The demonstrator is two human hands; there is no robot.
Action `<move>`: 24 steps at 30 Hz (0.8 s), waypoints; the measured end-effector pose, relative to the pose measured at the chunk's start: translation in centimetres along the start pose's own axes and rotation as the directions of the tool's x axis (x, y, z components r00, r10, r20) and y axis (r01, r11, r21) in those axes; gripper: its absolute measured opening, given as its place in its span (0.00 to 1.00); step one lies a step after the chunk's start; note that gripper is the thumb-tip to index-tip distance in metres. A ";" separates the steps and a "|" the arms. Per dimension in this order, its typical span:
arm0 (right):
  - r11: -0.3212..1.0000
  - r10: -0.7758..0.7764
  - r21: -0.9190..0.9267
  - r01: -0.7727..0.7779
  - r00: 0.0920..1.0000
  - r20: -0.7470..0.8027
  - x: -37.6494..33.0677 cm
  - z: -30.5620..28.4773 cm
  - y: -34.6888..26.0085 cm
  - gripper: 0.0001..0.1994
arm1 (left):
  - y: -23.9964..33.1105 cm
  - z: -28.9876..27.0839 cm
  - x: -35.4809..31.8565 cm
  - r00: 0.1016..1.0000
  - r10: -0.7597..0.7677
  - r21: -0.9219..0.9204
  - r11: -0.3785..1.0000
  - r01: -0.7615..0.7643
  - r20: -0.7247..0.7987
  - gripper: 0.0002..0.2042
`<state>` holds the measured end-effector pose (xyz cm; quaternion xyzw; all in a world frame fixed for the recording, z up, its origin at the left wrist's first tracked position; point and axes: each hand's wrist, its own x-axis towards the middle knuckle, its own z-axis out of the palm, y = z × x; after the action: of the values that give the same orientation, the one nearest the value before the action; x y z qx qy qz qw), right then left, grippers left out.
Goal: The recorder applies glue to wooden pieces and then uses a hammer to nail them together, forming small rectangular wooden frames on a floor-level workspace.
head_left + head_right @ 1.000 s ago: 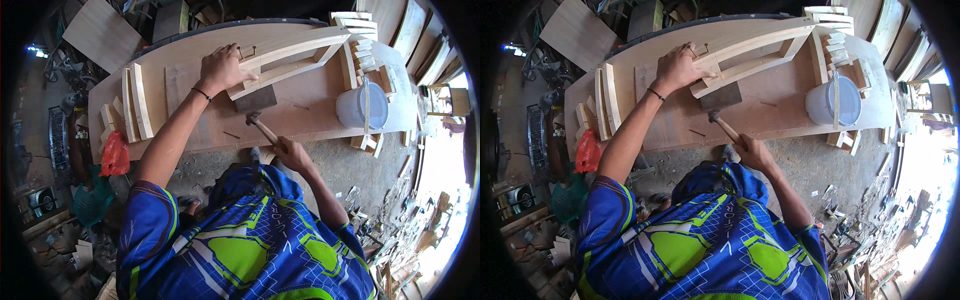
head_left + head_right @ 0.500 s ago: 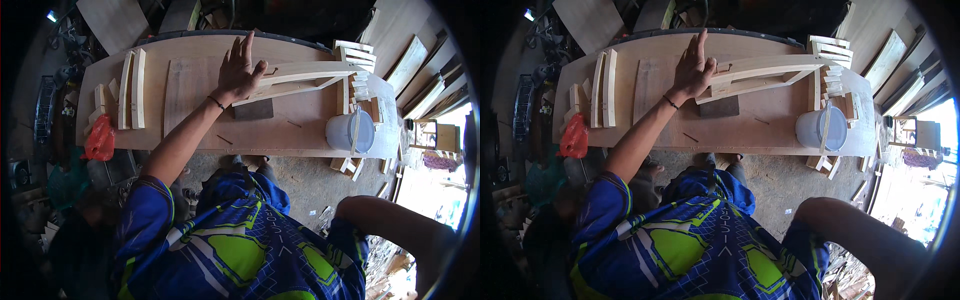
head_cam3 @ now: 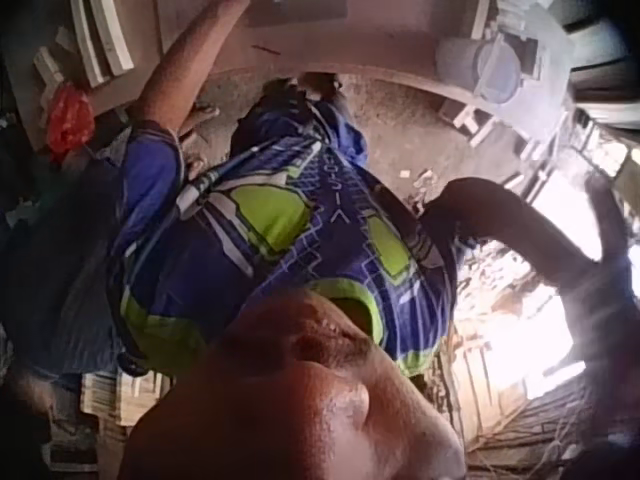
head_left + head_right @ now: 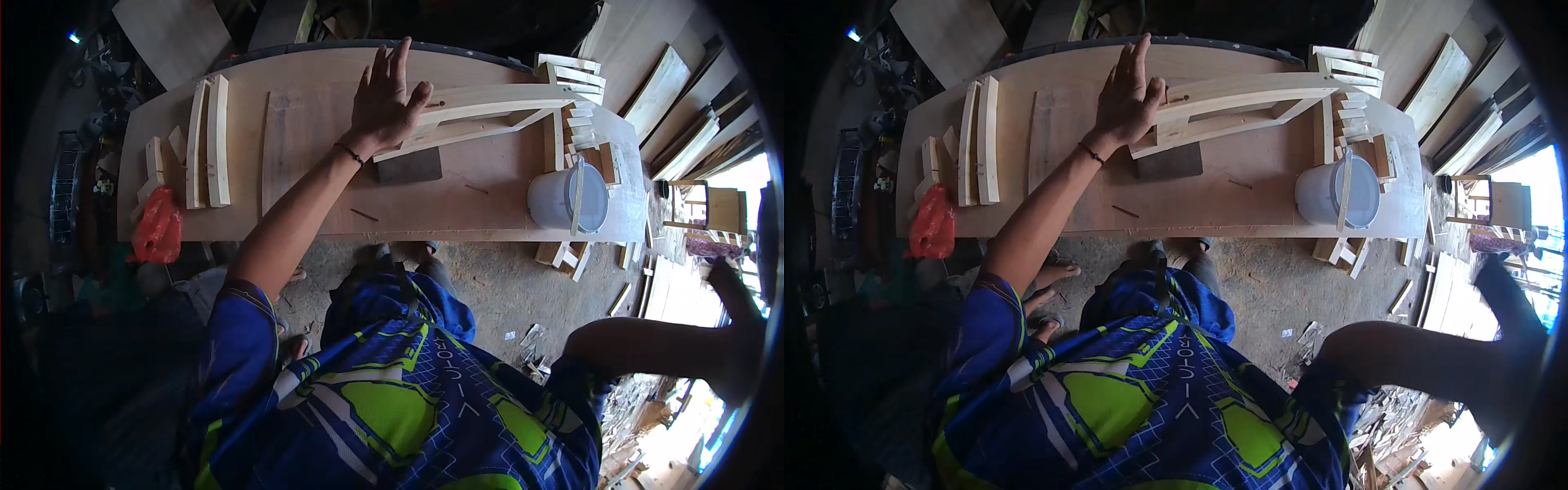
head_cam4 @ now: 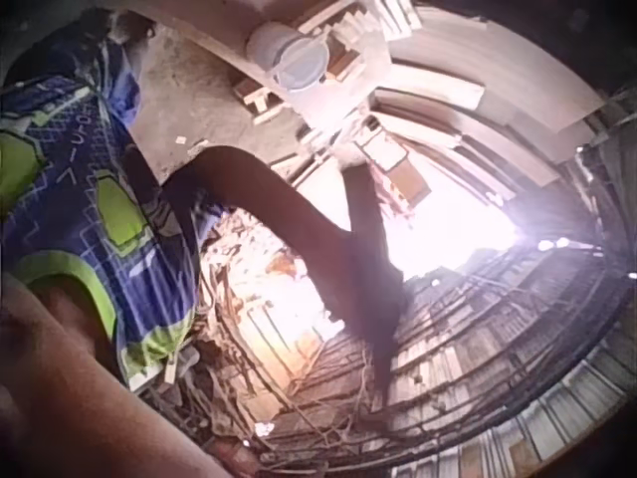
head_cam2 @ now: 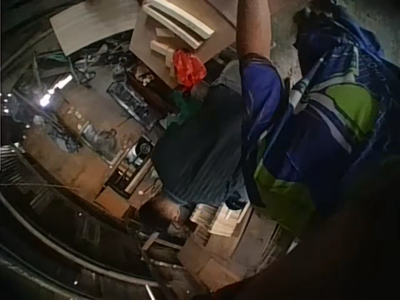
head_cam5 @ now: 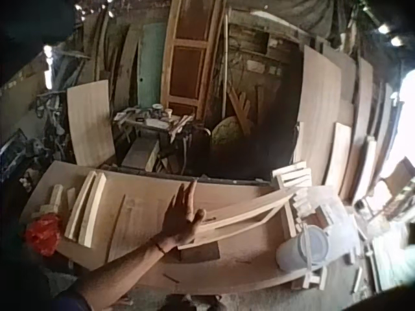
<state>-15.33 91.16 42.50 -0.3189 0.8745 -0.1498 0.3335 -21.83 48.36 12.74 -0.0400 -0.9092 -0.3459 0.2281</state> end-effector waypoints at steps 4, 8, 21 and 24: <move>0.994 0.114 0.031 -0.109 0.959 -0.261 11.0 9.4 0.2 0.14 | -0.1 0.6 0.1 1.000 0.011 -0.008 1.000 -0.011 -0.018 0.43; 0.985 0.172 0.068 -0.159 0.854 -0.491 20.6 19.8 -0.5 0.11 | -1.1 -1.0 -0.9 1.000 -0.024 0.007 1.000 0.024 -0.018 0.43; 0.970 0.224 0.068 -0.235 0.740 -0.634 23.1 9.1 10.3 0.14 | -0.2 -0.9 -0.5 0.929 0.019 0.415 0.891 -0.183 0.369 0.25; 0.967 -0.198 -0.254 0.037 0.738 -0.646 29.2 1.4 9.2 0.21 | -0.4 -0.3 -0.3 0.911 -0.047 0.438 0.886 -0.151 0.410 0.27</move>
<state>-35.40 78.80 22.87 -0.3346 0.9247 -0.1750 -0.0487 -21.54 47.90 12.52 -0.0812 -0.9908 -0.0982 0.0450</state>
